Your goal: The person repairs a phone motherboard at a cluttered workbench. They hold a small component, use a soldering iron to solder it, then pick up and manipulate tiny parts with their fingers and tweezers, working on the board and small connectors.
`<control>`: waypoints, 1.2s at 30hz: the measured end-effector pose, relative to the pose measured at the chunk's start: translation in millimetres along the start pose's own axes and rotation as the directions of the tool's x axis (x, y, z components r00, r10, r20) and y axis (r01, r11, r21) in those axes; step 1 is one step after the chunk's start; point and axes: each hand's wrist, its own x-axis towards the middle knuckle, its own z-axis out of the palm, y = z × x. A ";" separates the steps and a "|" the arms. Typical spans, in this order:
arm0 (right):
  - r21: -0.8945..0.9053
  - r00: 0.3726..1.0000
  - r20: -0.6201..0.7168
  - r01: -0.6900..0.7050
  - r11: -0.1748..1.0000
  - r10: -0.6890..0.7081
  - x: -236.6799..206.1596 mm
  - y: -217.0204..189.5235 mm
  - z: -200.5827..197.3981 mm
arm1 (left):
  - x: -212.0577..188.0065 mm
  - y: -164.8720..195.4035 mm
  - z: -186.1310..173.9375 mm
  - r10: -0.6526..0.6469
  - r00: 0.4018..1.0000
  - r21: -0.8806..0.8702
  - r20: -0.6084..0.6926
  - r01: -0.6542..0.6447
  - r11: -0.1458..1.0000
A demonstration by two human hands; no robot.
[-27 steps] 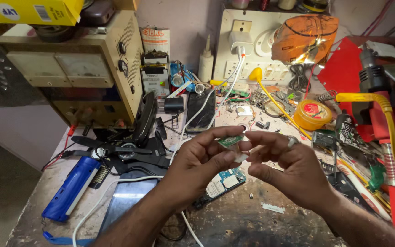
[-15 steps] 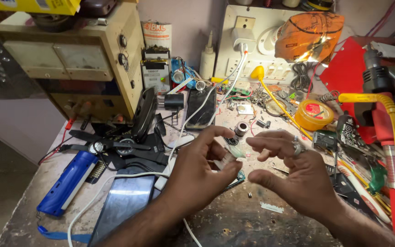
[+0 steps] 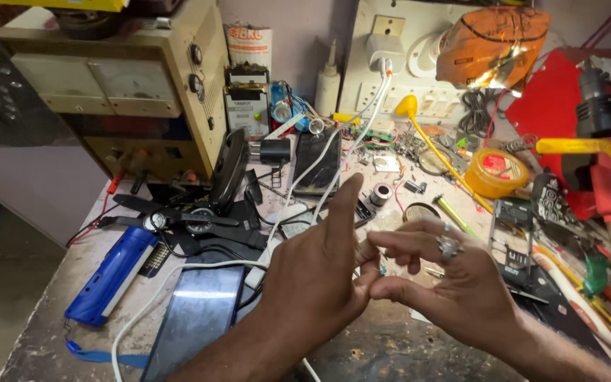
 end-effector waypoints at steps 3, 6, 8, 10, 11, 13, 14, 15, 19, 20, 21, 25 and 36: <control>-0.049 0.999 -0.039 -0.010 0.999 0.008 -0.4 0.1 -3.7 | -1.4 0.6 0.9 0.110 0.991 -0.004 -0.080 -0.110 0.994; -0.085 0.997 -0.044 0.065 0.994 -0.069 -2.4 -0.4 -4.4 | -1.0 1.4 1.2 0.059 0.998 0.009 -0.012 -0.059 0.998; -0.104 0.994 -0.052 0.091 0.990 -0.097 -1.9 1.0 -3.6 | -1.3 1.5 -0.3 0.087 0.996 0.008 -0.032 -0.087 0.996; -0.121 0.993 -0.051 0.101 0.988 -0.108 -2.9 1.4 -4.0 | -2.9 3.2 -1.4 0.078 0.997 -0.029 -0.019 -0.079 0.996; -0.129 0.993 -0.046 0.104 0.986 -0.111 -3.0 1.6 -5.3 | -3.2 4.1 -2.0 0.058 0.998 -0.063 -0.002 -0.058 0.996; -0.140 0.996 -0.050 0.067 0.988 -0.074 -3.2 1.9 -7.3 | -3.2 6.0 -2.9 0.033 0.999 -0.137 0.005 -0.032 0.990; -0.142 0.997 -0.062 0.028 0.989 -0.037 -3.5 1.8 -8.5 | -3.3 7.1 -3.3 0.029 1.000 -0.175 -0.007 -0.030 0.984; -0.145 0.997 -0.076 -0.009 0.989 -0.002 -2.8 2.5 -9.5 | -2.0 7.4 -3.9 0.027 0.999 -0.212 -0.020 -0.031 0.977; -0.108 0.992 -0.096 -0.091 0.990 0.081 -1.0 4.9 -12.8 | -1.0 8.8 -2.7 -0.077 0.997 -0.317 0.001 0.073 0.945; -0.093 0.990 -0.089 -0.115 0.989 0.107 -0.7 5.3 -13.7 | -1.6 8.2 -2.7 -0.072 0.997 -0.341 0.015 0.073 0.937; -0.078 0.988 -0.081 -0.137 0.987 0.131 -0.5 5.6 -14.3 | -2.4 7.0 -2.8 -0.067 0.997 -0.363 0.026 0.072 0.929; -0.139 0.995 -0.081 -0.073 0.988 0.062 -0.5 3.2 -14.3 | -1.7 -0.2 -3.8 0.068 0.998 -0.366 -0.005 -0.065 0.928; -0.221 0.997 -0.047 -0.063 0.973 0.053 2.4 -7.5 -13.8 | -1.6 1.4 -1.3 0.077 0.997 -0.509 -0.019 -0.076 0.857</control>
